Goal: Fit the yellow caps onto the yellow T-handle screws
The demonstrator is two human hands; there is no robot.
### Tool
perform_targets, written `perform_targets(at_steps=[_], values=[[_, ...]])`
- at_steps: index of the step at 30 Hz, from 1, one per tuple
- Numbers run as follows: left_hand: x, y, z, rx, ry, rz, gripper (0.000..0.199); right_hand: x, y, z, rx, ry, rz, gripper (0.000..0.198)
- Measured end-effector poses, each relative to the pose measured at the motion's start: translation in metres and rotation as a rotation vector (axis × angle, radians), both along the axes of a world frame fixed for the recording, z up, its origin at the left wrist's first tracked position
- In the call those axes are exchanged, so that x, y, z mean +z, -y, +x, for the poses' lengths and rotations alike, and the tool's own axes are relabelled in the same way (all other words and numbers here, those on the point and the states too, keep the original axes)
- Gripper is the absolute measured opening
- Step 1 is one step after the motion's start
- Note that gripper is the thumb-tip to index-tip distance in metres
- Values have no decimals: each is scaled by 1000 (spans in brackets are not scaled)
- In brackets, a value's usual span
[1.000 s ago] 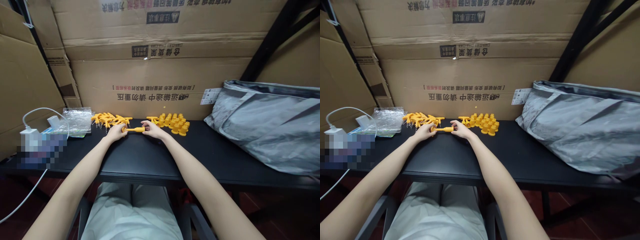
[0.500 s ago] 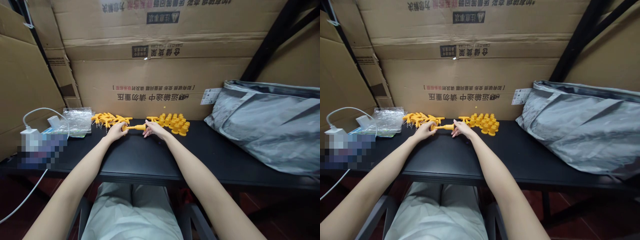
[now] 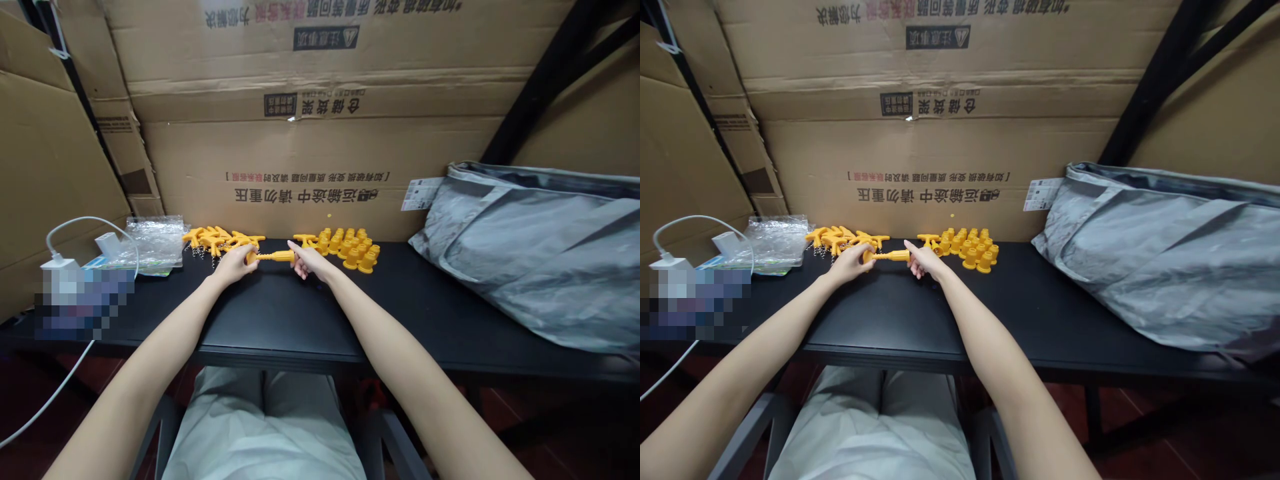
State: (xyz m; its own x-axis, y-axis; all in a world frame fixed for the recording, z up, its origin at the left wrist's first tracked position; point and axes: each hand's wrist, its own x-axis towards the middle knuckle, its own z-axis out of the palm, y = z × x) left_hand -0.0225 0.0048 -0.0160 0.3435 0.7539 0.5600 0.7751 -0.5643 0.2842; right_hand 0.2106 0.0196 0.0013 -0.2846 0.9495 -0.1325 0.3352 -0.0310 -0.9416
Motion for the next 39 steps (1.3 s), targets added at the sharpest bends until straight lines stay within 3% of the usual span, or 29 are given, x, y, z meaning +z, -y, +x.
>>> perform_targets(at_steps=[4,8,12,25,28,31,34,36,39], values=[[-1,-1,1,1,11,-10,17,2,-1,6,47,-7,-73,64],[-2,-2,1,2,20,-20,16,1,-4,17,198,-146,-63,39],[-2,-1,1,-5,27,-6,16,-1,-6,21,275,-180,1,31],[-1,3,2,14,43,49,17,3,-3,9,187,-73,112,46],[1,2,2,13,44,23,18,-3,-6,6,159,30,245,37],[2,1,1,39,33,-31,16,-7,-7,3,125,162,587,33],[1,0,1,44,52,-87,15,-7,-5,0,192,310,867,35],[0,0,1,18,70,-124,15,-4,-3,-1,234,388,907,26],[0,1,0,-7,79,-146,14,1,2,-2,257,415,827,22]])
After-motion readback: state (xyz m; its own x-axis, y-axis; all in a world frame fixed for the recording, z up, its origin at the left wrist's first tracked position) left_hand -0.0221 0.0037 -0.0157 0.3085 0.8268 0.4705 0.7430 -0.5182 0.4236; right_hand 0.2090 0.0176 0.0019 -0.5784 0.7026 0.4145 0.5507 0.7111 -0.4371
